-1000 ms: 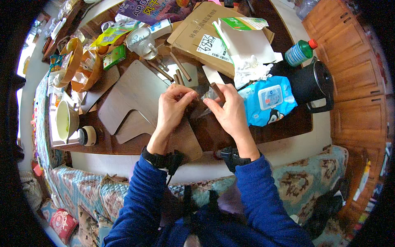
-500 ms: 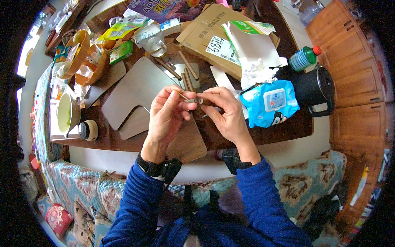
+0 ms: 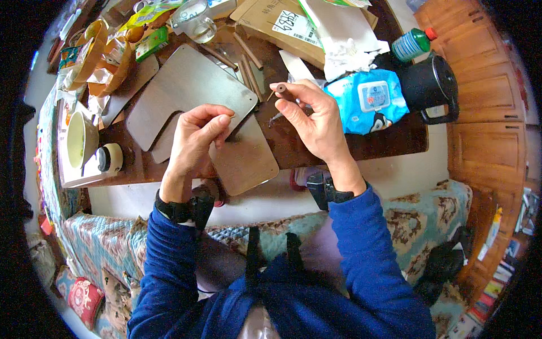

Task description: The person assembles a wooden furniture component by inserting a metal dowel into a pre-drilled hole on a flat wooden piece and then screwing a wooden rod into the dowel to secure the joint.

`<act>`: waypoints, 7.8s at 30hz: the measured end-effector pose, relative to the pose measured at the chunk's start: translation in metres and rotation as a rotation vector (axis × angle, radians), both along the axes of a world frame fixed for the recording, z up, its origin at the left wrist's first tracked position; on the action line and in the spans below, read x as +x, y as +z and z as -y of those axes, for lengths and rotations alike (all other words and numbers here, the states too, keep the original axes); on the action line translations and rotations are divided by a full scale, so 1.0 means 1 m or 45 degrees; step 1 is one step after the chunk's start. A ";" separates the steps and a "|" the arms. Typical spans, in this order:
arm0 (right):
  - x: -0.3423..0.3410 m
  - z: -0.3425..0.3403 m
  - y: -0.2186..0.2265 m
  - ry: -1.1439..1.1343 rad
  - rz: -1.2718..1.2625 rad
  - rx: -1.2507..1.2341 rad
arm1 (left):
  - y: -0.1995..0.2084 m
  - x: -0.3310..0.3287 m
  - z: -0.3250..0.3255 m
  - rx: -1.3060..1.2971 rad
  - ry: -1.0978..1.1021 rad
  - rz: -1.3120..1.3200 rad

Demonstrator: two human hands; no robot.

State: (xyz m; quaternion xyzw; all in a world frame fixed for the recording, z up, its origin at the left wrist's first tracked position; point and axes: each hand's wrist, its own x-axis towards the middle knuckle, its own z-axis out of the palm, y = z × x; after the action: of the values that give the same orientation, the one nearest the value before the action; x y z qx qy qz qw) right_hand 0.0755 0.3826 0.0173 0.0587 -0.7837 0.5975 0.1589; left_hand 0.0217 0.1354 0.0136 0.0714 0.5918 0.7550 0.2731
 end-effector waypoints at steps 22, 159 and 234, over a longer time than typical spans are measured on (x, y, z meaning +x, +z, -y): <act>0.012 0.043 -0.014 -0.051 0.432 -0.422 | -0.016 -0.001 0.048 0.047 0.154 0.075; -0.004 0.105 0.000 0.220 0.513 -0.592 | 0.048 0.064 0.077 -0.195 0.670 -0.218; -0.004 0.113 0.002 0.246 0.536 -0.683 | 0.059 0.016 0.038 -0.762 0.293 -1.177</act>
State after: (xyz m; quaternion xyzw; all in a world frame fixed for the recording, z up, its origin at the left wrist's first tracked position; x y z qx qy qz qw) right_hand 0.0712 0.2696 0.0196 -0.0355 -0.6053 0.7934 -0.0535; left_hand 0.0376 0.0977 0.0727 0.2492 0.8423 0.4693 -0.0905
